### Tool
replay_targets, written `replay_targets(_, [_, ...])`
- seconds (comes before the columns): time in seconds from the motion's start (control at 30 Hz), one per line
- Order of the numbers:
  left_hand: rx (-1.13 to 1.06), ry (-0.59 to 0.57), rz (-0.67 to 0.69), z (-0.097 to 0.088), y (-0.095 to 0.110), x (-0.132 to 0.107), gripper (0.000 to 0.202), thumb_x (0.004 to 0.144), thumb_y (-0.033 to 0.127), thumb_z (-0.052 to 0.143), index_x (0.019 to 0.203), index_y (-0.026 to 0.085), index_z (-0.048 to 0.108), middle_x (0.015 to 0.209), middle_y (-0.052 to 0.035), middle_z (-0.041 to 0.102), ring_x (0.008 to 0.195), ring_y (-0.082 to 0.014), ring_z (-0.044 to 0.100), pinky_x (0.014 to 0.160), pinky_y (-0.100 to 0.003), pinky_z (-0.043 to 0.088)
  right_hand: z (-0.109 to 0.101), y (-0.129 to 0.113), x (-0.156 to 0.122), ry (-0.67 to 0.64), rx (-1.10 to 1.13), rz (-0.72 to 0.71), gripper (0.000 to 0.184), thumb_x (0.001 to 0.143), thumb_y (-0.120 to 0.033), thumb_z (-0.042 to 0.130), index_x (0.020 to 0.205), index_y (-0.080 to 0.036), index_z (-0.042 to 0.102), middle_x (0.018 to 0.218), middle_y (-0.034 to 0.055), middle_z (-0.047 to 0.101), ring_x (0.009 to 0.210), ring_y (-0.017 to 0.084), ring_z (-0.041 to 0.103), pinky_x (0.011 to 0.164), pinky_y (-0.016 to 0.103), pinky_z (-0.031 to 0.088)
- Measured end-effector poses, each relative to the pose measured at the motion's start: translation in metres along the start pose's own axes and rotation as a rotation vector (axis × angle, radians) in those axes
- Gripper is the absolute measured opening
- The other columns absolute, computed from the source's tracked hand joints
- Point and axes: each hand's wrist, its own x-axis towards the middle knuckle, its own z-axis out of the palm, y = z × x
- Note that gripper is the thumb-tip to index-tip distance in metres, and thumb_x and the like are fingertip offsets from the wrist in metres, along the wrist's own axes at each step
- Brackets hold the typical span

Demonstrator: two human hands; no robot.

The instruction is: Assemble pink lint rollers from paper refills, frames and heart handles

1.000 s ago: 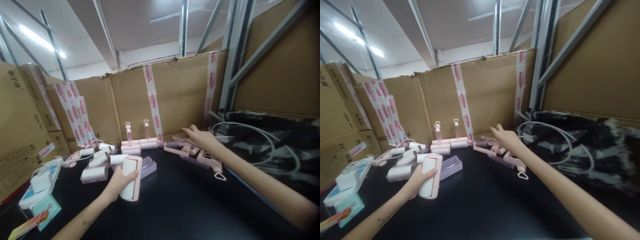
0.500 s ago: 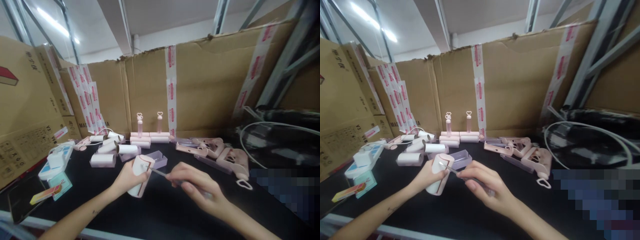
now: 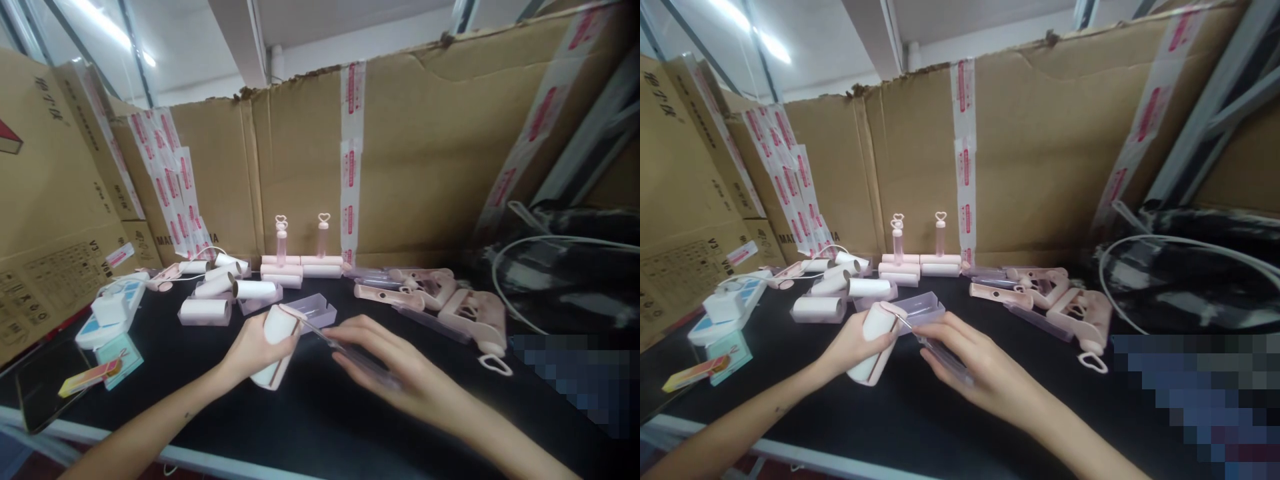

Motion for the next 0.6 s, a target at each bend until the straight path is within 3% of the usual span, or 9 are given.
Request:
replay_targets(0.17, [0.059, -0.047, 0.007, -0.001, 0.0, 0.0, 0.028, 0.073, 0.032, 0.063, 0.093, 0.013, 0.062, 0.086, -0.0049, 0.069, 0.077, -0.0202, 0.063, 0.071, -0.027, 0.048, 0.015, 0.014, -0.006, -0.099, -0.266, -0.15, 0.039, 0.089, -0.012, 0.044, 0.126, -0.021, 0.053, 0.12, 0.0142, 0.06, 0.104, 0.019, 0.062, 0.083, 0.029, 0.054])
replay_targets(0.33, [-0.069, -0.019, -0.028, 0.006, -0.005, -0.002, 0.034, 0.071, 0.035, 0.067, 0.097, 0.013, 0.063, 0.091, -0.0066, 0.07, 0.083, -0.0217, 0.063, 0.075, -0.028, 0.048, 0.024, 0.023, -0.017, -0.06, -0.449, -0.32, 0.048, 0.091, -0.009, 0.039, 0.139, -0.014, 0.039, 0.126, 0.0177, 0.058, 0.12, 0.022, 0.051, 0.095, 0.035, 0.048])
replay_targets(0.47, [-0.338, 0.014, -0.097, 0.013, 0.002, 0.0, 0.037, 0.072, 0.034, 0.069, 0.1, 0.012, 0.061, 0.094, -0.0084, 0.069, 0.084, -0.021, 0.063, 0.075, -0.029, 0.049, 0.026, 0.023, -0.017, 0.0, -0.512, -0.378, 0.055, 0.092, -0.007, 0.036, 0.145, -0.008, 0.023, 0.126, 0.0204, 0.056, 0.121, 0.023, 0.05, 0.096, 0.035, 0.048])
replay_targets(0.6, [-0.635, -0.03, -0.095, 0.021, 0.027, 0.024, 0.036, 0.069, 0.032, 0.073, 0.097, 0.013, 0.062, 0.086, -0.0063, 0.068, 0.079, -0.0179, 0.063, 0.069, -0.025, 0.05, 0.018, 0.029, -0.013, 0.1, -0.629, -0.345, 0.061, 0.09, -0.007, 0.04, 0.146, -0.007, 0.016, 0.128, 0.0236, 0.053, 0.121, 0.027, 0.05, 0.096, 0.037, 0.048])
